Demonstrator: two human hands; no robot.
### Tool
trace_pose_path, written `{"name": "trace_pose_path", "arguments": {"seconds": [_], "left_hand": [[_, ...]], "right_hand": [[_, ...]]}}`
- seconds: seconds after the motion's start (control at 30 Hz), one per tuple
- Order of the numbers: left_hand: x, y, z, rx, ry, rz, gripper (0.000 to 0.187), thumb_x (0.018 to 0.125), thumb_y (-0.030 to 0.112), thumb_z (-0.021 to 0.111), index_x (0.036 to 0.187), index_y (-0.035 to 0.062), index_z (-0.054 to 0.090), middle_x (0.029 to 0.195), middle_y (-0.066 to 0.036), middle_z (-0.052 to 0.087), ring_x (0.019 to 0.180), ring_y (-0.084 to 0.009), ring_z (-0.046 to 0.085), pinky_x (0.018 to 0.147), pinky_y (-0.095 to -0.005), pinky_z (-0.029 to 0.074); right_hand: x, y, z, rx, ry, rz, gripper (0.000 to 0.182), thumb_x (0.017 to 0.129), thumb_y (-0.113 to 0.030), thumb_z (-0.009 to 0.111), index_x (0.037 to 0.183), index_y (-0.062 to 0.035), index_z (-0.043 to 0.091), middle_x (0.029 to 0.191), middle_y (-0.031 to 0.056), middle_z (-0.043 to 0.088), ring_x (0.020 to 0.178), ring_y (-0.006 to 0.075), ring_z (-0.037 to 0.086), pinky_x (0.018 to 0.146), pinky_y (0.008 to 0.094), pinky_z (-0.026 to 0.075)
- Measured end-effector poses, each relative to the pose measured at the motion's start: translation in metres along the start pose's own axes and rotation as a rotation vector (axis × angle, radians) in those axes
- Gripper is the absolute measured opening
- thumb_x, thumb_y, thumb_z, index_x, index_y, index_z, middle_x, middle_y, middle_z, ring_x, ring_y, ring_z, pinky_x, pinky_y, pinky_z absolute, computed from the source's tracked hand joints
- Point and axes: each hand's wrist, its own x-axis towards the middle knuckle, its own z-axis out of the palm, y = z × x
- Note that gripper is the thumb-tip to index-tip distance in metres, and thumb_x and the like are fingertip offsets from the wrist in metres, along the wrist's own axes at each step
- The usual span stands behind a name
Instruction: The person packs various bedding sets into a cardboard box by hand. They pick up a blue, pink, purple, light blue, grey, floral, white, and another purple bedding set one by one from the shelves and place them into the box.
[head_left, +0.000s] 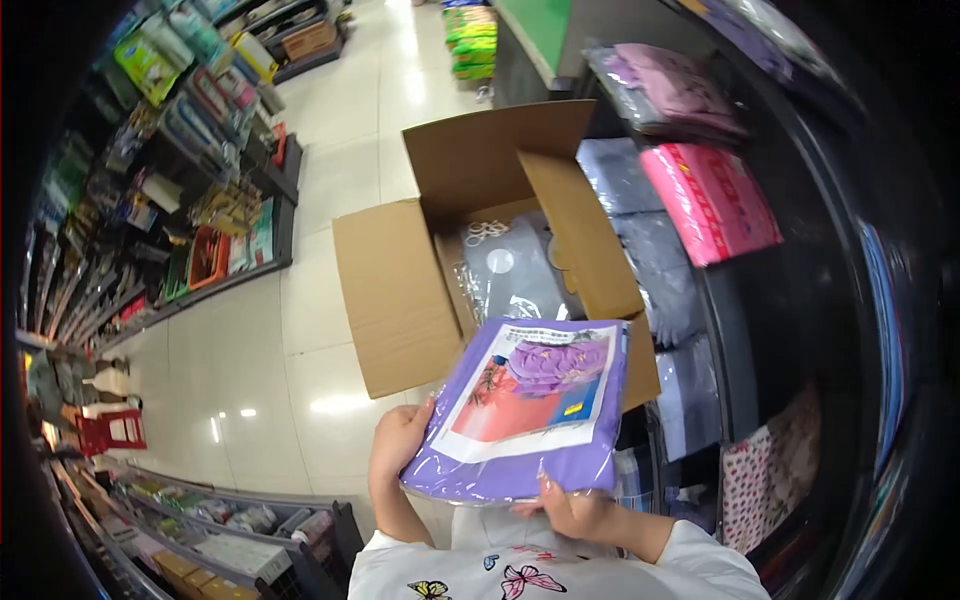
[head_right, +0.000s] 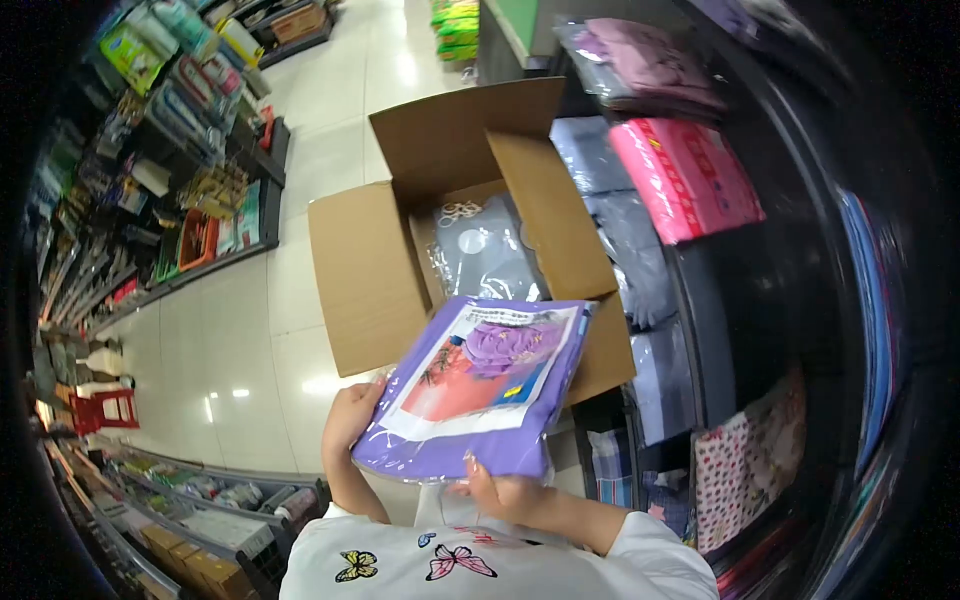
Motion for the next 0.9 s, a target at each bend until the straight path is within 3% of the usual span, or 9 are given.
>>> {"name": "trace_pose_path", "arguments": {"seconds": [0.07,0.23,0.3,0.4,0.47,0.53,0.73,0.8,0.9], "left_hand": [[0.010,0.005,-0.014,-0.082,0.142,0.008,0.048,0.082,0.040,0.039,0.070,-0.0027,0.058,0.063,-0.021,0.055,0.061,-0.0325,0.055,0.060,-0.0356,0.041],[0.038,0.016,-0.027,-0.125,0.372,0.054,0.041,0.083,0.028,0.042,0.065,-0.0076,0.053,0.061,-0.022,0.052,0.057,-0.0347,0.050,0.058,-0.0388,0.038],[0.054,0.015,-0.024,-0.020,0.559,0.250,0.037,0.082,0.021,0.044,0.062,-0.0090,0.051,0.060,-0.022,0.050,0.057,-0.0350,0.048,0.057,-0.0409,0.036],[0.064,0.031,-0.026,-0.013,0.530,0.227,0.036,0.081,0.019,0.045,0.059,-0.0080,0.052,0.060,-0.023,0.051,0.057,-0.0355,0.048,0.056,-0.0424,0.036],[0.079,0.036,-0.024,0.029,0.521,0.255,0.036,0.081,0.019,0.045,0.058,-0.0077,0.052,0.060,-0.023,0.051,0.057,-0.0357,0.048,0.057,-0.0423,0.037],[0.095,0.043,-0.022,0.067,0.514,0.286,0.036,0.081,0.019,0.044,0.058,-0.0074,0.053,0.060,-0.023,0.051,0.057,-0.0359,0.049,0.057,-0.0422,0.037],[0.149,0.065,-0.007,0.021,0.451,0.391,0.037,0.082,0.020,0.044,0.059,-0.0073,0.055,0.060,-0.024,0.052,0.057,-0.0380,0.050,0.057,-0.0433,0.039],[0.171,0.071,-0.003,-0.021,0.464,0.475,0.036,0.082,0.020,0.043,0.062,-0.0063,0.057,0.063,-0.024,0.052,0.059,-0.0385,0.051,0.056,-0.0436,0.040],[0.202,0.083,-0.002,0.030,0.471,0.452,0.035,0.082,0.021,0.043,0.066,-0.0059,0.057,0.066,-0.024,0.054,0.061,-0.0372,0.052,0.059,-0.0425,0.041]], "right_hand": [[0.019,0.013,-0.006,0.285,0.070,0.328,0.024,0.085,-0.007,0.037,0.087,0.0137,0.049,0.070,0.0127,0.059,0.064,0.0143,0.057,0.055,0.0273,0.049],[0.081,0.046,-0.025,0.322,0.248,0.332,0.026,0.084,-0.011,0.040,0.086,0.0123,0.051,0.067,0.0122,0.060,0.064,0.0166,0.058,0.057,0.0269,0.047],[0.092,0.068,-0.032,0.282,0.334,0.286,0.026,0.084,-0.012,0.040,0.084,0.0117,0.052,0.067,0.0117,0.060,0.064,0.0170,0.058,0.058,0.0269,0.047],[0.105,0.081,-0.043,0.292,0.405,0.347,0.026,0.083,-0.013,0.041,0.081,0.0107,0.052,0.071,0.0111,0.060,0.064,0.0168,0.057,0.062,0.0265,0.045],[0.111,0.084,-0.049,0.350,0.405,0.447,0.025,0.082,-0.016,0.043,0.094,0.0044,0.049,0.089,0.0083,0.054,0.081,0.0135,0.052,0.071,0.0263,0.041],[0.108,0.108,-0.054,0.283,0.468,0.420,0.025,0.082,-0.017,0.044,0.094,0.0028,0.050,0.089,0.0057,0.055,0.084,0.0097,0.048,0.077,0.0241,0.035],[0.113,0.146,-0.075,0.184,0.580,0.308,0.025,0.084,-0.016,0.041,0.081,0.0057,0.052,0.078,0.0048,0.056,0.071,0.0113,0.050,0.068,0.0239,0.038],[0.119,0.158,-0.089,0.030,0.442,0.316,0.030,0.086,-0.020,0.039,0.077,0.0049,0.053,0.074,0.0026,0.055,0.069,0.0097,0.048,0.066,0.0244,0.037],[0.134,0.186,-0.097,-0.057,0.491,0.337,0.039,0.087,-0.027,0.035,0.069,0.0052,0.049,0.064,0.0018,0.050,0.064,0.0100,0.042,0.062,0.0253,0.036]]}}
